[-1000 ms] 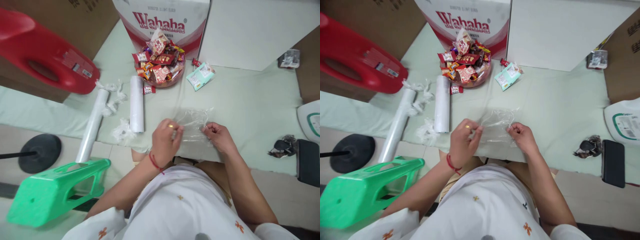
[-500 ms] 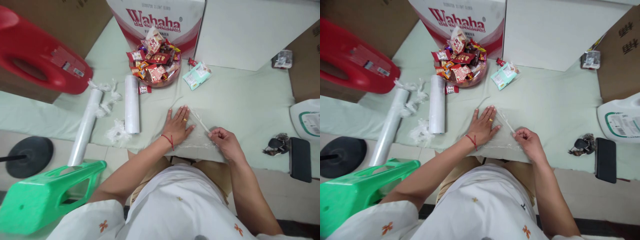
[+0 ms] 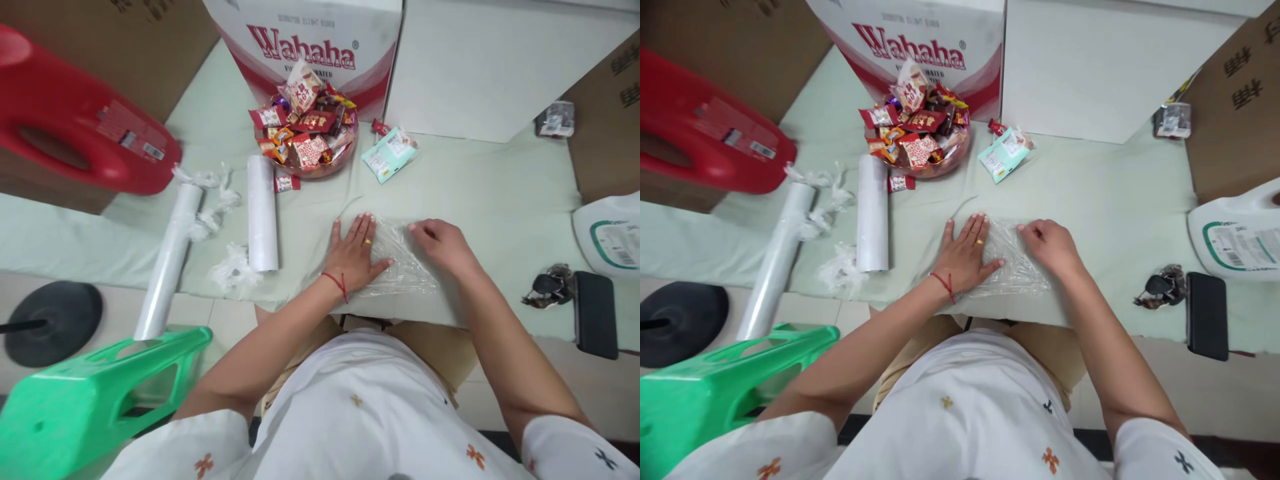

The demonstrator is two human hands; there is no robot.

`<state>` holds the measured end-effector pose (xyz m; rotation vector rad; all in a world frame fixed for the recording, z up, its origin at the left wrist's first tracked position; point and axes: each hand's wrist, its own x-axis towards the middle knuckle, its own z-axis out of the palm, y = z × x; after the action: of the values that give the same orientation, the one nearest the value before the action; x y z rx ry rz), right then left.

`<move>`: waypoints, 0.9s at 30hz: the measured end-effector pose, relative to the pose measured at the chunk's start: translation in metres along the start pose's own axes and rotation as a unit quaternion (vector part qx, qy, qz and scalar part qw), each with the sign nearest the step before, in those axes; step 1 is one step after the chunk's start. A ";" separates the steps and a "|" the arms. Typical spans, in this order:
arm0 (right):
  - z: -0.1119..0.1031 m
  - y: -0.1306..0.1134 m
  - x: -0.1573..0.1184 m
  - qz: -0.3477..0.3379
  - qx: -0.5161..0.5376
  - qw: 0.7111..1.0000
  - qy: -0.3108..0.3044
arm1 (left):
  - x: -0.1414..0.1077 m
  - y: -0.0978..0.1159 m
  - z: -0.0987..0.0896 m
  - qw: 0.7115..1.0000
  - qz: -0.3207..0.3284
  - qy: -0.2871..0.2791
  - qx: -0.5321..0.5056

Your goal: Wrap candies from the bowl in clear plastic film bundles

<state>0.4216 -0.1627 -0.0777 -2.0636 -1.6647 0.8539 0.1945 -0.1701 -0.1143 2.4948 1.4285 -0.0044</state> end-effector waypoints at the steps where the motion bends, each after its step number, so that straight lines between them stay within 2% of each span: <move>1: 0.008 -0.006 0.008 -0.005 -0.009 1.000 -0.010 | 0.000 0.000 -0.001 1.000 -0.003 -0.003 0.000; 4: 0.025 -0.015 0.024 -0.037 0.030 0.999 0.002 | 0.000 0.001 -0.002 1.000 -0.009 -0.010 -0.002; 7: 0.029 -0.015 0.028 -0.082 0.119 0.987 0.068 | 0.000 0.000 -0.002 1.000 -0.009 -0.012 -0.005; 9: 0.029 -0.015 0.028 -0.079 0.157 0.979 0.103 | 0.000 0.000 -0.002 1.000 -0.009 -0.012 -0.007; 11: 0.028 -0.016 0.027 -0.067 0.141 0.980 0.125 | 0.000 0.000 -0.002 1.000 -0.010 -0.011 -0.010; 16: 0.017 -0.008 0.038 -0.081 -0.011 0.983 0.162 | 0.000 0.000 -0.002 1.000 -0.021 0.001 -0.021; 19: -0.003 0.005 0.050 -0.071 -0.007 0.986 0.153 | 0.000 0.001 -0.001 0.999 -0.039 0.003 -0.030; 22: -0.021 0.013 0.055 0.006 0.070 0.986 0.149 | 0.000 0.001 -0.001 0.998 -0.050 0.005 -0.034; 24: -0.025 0.012 0.050 0.060 0.123 0.985 0.101 | 0.000 0.001 -0.001 0.998 -0.051 0.008 -0.034; 27: -0.019 0.005 0.036 0.083 0.151 0.985 -0.023 | 0.001 0.001 0.000 0.998 -0.054 0.007 -0.033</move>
<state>0.4422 -0.1278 -0.0749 -2.0002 -1.3008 1.1387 0.1955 -0.1700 -0.1137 2.3678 1.5409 0.0403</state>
